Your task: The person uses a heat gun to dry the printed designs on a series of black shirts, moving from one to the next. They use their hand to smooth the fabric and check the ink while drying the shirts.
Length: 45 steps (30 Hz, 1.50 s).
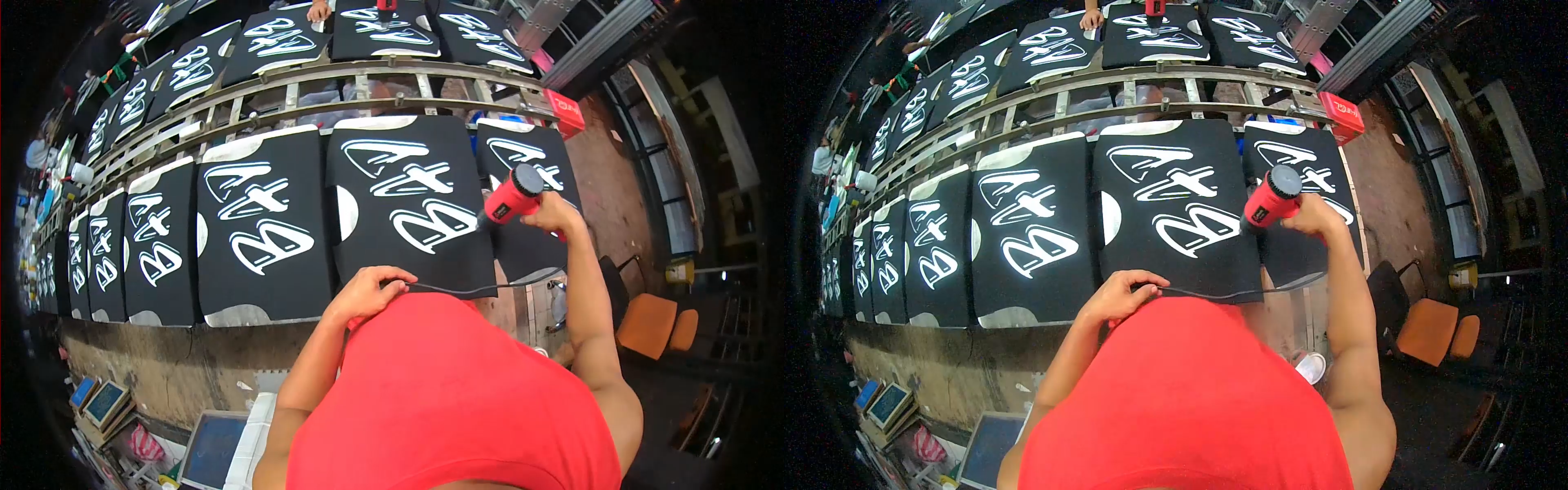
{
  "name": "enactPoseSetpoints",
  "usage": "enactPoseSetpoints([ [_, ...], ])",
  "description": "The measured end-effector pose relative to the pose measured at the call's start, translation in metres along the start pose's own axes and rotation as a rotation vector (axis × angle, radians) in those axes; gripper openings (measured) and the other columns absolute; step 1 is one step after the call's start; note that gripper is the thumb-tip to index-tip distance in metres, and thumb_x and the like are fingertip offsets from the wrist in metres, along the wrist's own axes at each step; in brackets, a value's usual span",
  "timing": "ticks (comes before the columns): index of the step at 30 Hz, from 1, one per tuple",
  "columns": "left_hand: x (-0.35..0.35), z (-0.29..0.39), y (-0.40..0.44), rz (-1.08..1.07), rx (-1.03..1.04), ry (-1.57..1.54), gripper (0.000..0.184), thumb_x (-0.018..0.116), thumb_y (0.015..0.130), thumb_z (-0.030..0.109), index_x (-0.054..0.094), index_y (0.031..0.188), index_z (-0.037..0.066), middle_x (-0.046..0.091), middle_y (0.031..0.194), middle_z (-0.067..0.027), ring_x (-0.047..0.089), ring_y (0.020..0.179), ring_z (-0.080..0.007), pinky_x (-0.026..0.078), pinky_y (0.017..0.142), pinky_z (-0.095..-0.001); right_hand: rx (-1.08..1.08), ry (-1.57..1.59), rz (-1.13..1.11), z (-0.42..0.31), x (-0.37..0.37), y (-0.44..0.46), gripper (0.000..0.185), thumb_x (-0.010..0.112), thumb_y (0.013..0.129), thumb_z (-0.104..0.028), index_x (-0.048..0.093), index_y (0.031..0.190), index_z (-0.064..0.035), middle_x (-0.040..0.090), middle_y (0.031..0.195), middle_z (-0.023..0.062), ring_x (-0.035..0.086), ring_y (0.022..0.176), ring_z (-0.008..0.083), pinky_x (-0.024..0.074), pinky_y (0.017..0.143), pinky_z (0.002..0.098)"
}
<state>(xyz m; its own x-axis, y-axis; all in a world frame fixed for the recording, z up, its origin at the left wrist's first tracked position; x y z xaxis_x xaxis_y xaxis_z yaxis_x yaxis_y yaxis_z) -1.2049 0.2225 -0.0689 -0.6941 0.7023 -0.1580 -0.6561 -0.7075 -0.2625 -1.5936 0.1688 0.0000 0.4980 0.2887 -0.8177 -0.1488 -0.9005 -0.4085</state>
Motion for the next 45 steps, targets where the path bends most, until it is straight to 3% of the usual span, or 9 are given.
enactPoseSetpoints([
  [4,-0.004,0.002,-0.001,-0.006,-0.048,0.007,0.025,0.062,0.098,0.014,0.075,0.120,0.009,0.077,0.101,-0.0063,0.055,0.048,-0.0071,0.049,0.042,-0.0279,-0.145,-0.181,0.092,0.012,0.017,0.035,0.039,0.081,0.073,-0.026,0.073,0.105,-0.0042,0.072,0.078,0.0114,0.067,0.062,0.0194,0.0537,0.056,0.0370],
  [8,-0.005,-0.017,-0.001,0.052,0.129,0.027,0.026,0.062,0.099,0.013,0.074,0.121,0.009,0.076,0.099,-0.0057,0.054,0.046,-0.0073,0.045,0.036,-0.0269,0.055,-0.103,-0.078,-0.025,0.026,0.037,0.042,0.080,0.075,-0.030,0.072,0.105,-0.0028,0.073,0.079,0.0151,0.069,0.065,0.0248,0.0552,0.061,0.0393],
  [11,-0.008,-0.004,-0.013,0.041,-0.027,-0.028,0.026,0.062,0.099,0.012,0.074,0.121,0.008,0.077,0.101,-0.0065,0.053,0.044,-0.0071,0.045,0.037,-0.0268,-0.286,-0.180,0.093,-0.056,0.032,0.050,0.047,0.083,0.072,-0.030,0.072,0.109,-0.0027,0.075,0.085,0.0173,0.071,0.070,0.0279,0.0567,0.067,0.0402],
  [13,-0.011,-0.001,-0.019,0.061,-0.159,-0.040,0.024,0.063,0.096,0.007,0.076,0.116,0.006,0.078,0.102,-0.0108,0.073,0.095,-0.0174,0.055,0.087,-0.0311,-0.294,-0.176,0.026,-0.055,0.037,0.066,0.046,0.083,0.072,-0.029,0.072,0.110,-0.0033,0.074,0.086,0.0185,0.071,0.073,0.0303,0.0568,0.070,0.0404],
  [18,-0.010,-0.003,-0.020,0.084,-0.127,-0.062,0.024,0.063,0.096,0.007,0.076,0.116,0.004,0.078,0.101,-0.0105,0.073,0.094,-0.0161,0.055,0.086,-0.0307,-0.349,-0.151,0.053,-0.100,0.044,0.059,0.041,0.080,0.070,-0.031,0.075,0.099,-0.0029,0.074,0.088,0.0220,0.072,0.087,0.0405,0.0571,0.077,0.0457],
  [28,-0.013,-0.007,-0.021,0.083,-0.117,-0.077,0.025,0.061,0.096,0.006,0.076,0.116,0.005,0.077,0.103,-0.0106,0.073,0.094,-0.0172,0.055,0.087,-0.0314,-0.136,-0.232,-0.230,-0.099,0.062,0.046,0.038,0.078,0.070,-0.034,0.076,0.095,-0.0055,0.074,0.077,0.0168,0.074,0.071,0.0307,0.0601,0.073,0.0404],
  [31,-0.011,-0.012,-0.016,0.074,-0.075,-0.052,0.025,0.061,0.096,0.006,0.076,0.115,0.005,0.077,0.104,-0.0109,0.073,0.095,-0.0187,0.055,0.087,-0.0323,-0.290,-0.328,-0.097,-0.116,0.065,0.046,0.039,0.077,0.071,-0.035,0.076,0.100,-0.0076,0.075,0.080,0.0156,0.074,0.072,0.0320,0.0604,0.072,0.0410],
  [44,-0.017,-0.014,-0.026,0.108,-0.136,-0.082,0.025,0.061,0.095,0.006,0.076,0.115,0.005,0.077,0.104,-0.0111,0.073,0.096,-0.0177,0.057,0.083,-0.0321,-0.401,-0.312,-0.207,-0.187,0.094,0.054,0.039,0.076,0.071,-0.037,0.076,0.100,-0.0106,0.075,0.092,0.0197,0.072,0.090,0.0389,0.0573,0.081,0.0464],
  [45,-0.016,-0.021,-0.023,0.107,-0.078,-0.071,0.025,0.061,0.097,0.009,0.076,0.117,0.007,0.077,0.103,-0.0092,0.067,0.081,-0.0127,0.055,0.073,-0.0289,-0.417,-0.334,-0.175,-0.182,0.099,0.057,0.039,0.076,0.071,-0.037,0.076,0.100,-0.0104,0.075,0.091,0.0197,0.072,0.089,0.0390,0.0573,0.081,0.0464],
])
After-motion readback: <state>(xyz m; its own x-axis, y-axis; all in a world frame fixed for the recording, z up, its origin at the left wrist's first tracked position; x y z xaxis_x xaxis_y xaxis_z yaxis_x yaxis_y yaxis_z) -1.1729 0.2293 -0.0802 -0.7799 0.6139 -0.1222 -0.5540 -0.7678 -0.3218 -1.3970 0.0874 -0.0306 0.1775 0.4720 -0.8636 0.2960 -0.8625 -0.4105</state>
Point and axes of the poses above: each hand's wrist, its own y-axis towards the middle knuckle, its own x-axis out of the palm, z = x × y, the point moved 7 cm from there along y, towards the middle knuckle
